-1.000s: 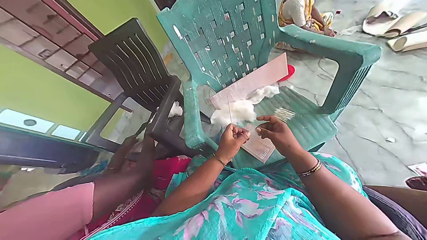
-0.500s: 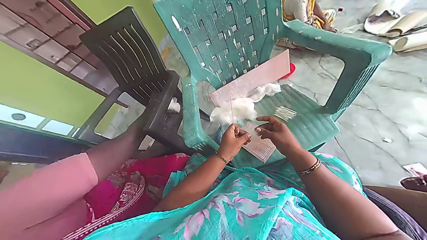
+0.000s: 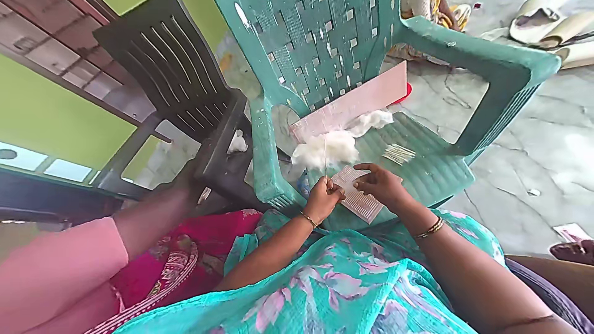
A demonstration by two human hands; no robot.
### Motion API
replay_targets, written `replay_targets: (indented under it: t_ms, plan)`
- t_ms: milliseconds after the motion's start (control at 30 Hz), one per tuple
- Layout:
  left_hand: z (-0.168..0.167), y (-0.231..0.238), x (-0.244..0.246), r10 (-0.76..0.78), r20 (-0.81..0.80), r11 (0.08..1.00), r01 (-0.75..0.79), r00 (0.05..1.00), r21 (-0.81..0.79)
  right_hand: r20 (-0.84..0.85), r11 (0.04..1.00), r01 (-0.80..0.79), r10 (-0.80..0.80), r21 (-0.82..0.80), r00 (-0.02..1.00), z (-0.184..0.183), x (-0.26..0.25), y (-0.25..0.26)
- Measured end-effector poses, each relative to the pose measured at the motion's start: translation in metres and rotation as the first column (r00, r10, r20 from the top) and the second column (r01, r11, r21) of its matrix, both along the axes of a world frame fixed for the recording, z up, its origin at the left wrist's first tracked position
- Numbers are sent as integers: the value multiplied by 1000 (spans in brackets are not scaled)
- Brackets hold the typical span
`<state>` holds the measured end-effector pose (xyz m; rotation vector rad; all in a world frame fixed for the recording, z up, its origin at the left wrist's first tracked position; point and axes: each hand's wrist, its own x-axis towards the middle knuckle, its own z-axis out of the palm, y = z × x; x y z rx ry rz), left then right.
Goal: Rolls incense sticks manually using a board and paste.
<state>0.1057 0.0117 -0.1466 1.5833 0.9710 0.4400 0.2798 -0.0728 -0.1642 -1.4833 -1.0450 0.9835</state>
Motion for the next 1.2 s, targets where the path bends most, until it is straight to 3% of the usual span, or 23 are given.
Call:
replay_targets:
  t_ms: [200,333,467,567,900,1200]
  plan:
    - [-5,5,-2,-31,-156,996,45,987,83,245,999,20,-8,-47,969,-4,1,4]
    - [-11,7,-3,-73,-310,986,116,948,120,474,1000,-11,7,6,880,-10,-2,5]
    - [-12,7,-3,-105,-431,974,180,896,136,577,998,-47,20,33,816,-18,-5,6]
    - [-10,6,-7,-129,-488,963,226,864,145,604,997,-57,71,-42,794,-17,-6,8]
    - [-10,-4,-23,-170,-487,932,300,857,201,626,996,38,18,-76,780,-21,0,13]
    - [-9,1,0,-86,-445,923,240,891,302,655,998,49,-54,26,753,-28,2,14]
